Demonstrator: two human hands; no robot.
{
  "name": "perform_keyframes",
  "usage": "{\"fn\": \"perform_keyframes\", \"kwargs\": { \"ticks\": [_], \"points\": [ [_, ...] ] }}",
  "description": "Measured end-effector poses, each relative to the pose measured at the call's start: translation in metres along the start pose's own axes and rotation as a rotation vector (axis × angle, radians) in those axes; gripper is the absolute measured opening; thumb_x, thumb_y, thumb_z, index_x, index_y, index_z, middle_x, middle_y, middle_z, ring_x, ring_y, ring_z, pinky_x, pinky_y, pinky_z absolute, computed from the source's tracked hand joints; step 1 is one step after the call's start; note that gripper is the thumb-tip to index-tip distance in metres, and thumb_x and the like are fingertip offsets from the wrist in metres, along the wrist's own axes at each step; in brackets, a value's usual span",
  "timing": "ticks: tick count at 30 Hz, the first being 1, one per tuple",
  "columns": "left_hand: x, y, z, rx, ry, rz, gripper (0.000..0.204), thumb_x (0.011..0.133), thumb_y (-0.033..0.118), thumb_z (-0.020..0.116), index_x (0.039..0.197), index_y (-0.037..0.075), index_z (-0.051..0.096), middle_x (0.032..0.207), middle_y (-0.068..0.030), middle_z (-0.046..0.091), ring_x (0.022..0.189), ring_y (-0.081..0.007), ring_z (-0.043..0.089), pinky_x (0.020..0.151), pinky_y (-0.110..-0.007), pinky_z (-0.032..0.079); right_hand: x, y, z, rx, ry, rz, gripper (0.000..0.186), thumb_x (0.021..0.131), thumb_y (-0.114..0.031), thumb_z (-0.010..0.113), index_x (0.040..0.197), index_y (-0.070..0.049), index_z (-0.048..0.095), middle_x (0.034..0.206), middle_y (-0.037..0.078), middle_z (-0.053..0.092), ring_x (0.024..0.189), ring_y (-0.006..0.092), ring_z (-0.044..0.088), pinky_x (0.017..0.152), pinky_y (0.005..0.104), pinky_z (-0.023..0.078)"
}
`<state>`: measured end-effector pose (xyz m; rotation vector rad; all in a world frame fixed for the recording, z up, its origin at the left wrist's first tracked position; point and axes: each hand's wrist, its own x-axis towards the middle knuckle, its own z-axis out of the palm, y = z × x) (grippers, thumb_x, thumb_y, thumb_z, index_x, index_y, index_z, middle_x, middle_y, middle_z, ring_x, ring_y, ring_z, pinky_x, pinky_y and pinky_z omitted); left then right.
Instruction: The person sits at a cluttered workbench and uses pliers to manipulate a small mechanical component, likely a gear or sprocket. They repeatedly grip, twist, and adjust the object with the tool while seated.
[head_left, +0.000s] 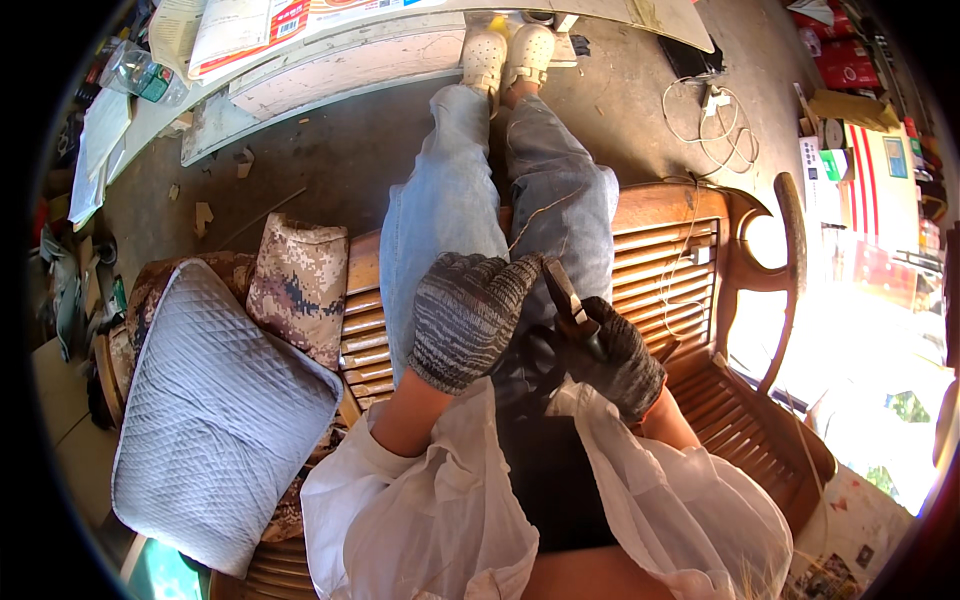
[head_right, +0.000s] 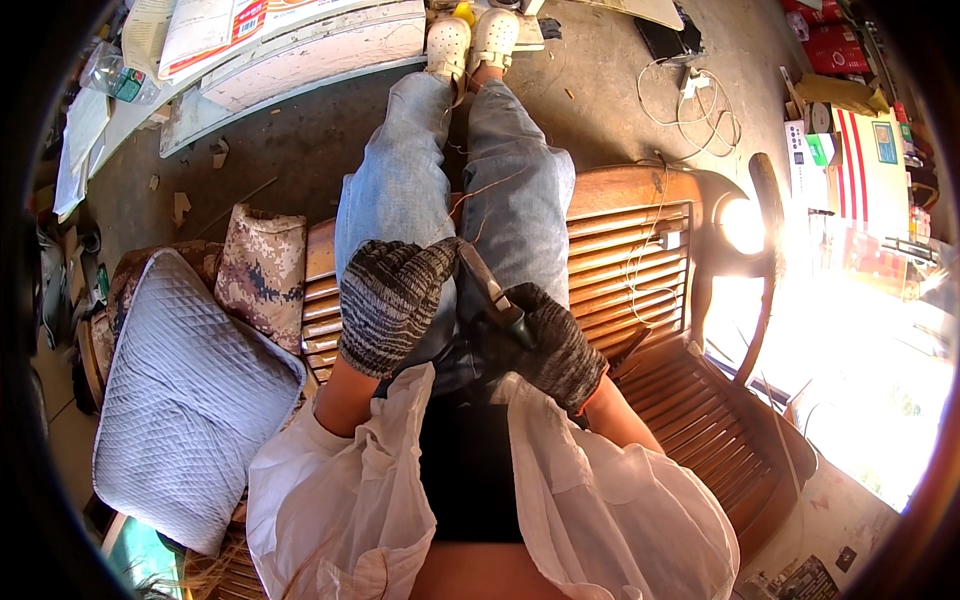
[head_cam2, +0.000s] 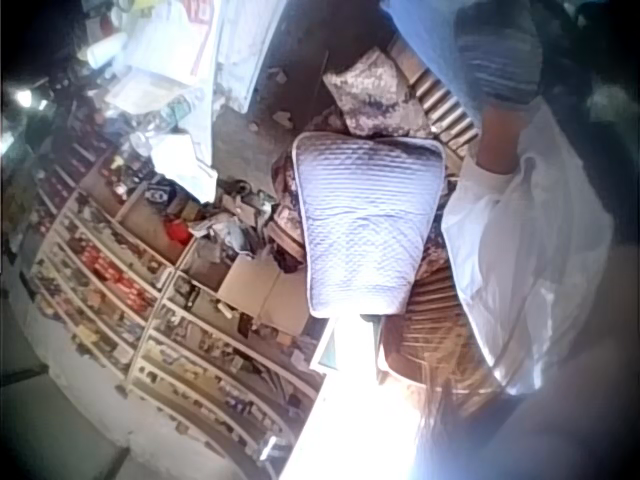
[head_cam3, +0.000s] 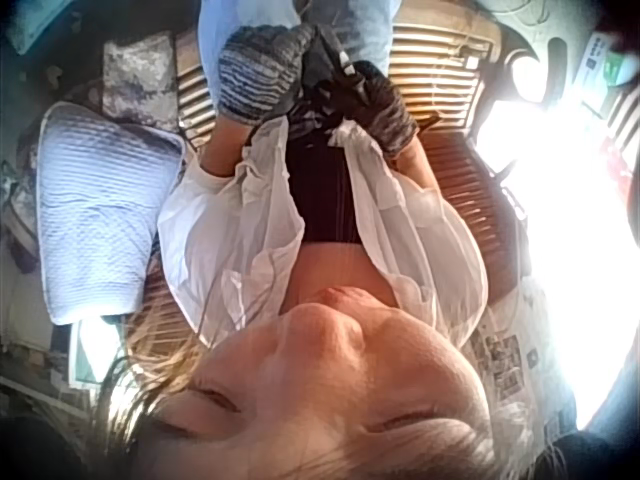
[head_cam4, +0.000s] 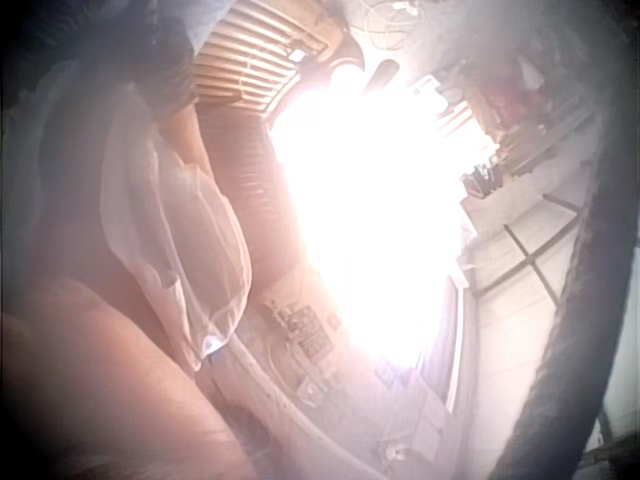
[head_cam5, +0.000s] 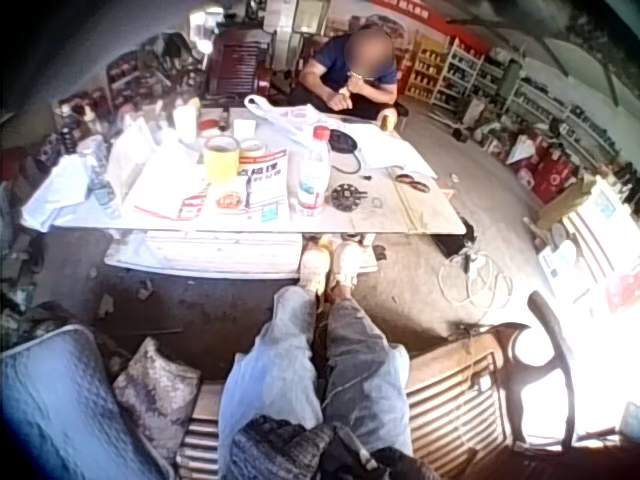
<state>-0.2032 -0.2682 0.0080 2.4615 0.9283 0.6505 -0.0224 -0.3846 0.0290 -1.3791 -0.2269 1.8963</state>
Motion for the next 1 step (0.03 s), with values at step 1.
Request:
{"fn": "perform_keyframes", "kwargs": {
  "ticks": [1],
  "points": [
    [0.0008,-0.0004,0.0015,-0.004,0.0,0.004,0.034,0.077,0.012,0.057,0.11,0.012,0.064,0.072,-0.0083,0.062,0.068,-0.0263,0.06,0.067,-0.04,0.045,0.0144,0.0174,-0.0184,0.591,-0.094,0.104,0.035,0.09,-0.018,0.063,0.121,-0.01,0.048,0.111,0.015,0.054,0.116,0.03,0.051,0.1,0.0346,0.042]
  ]
}}
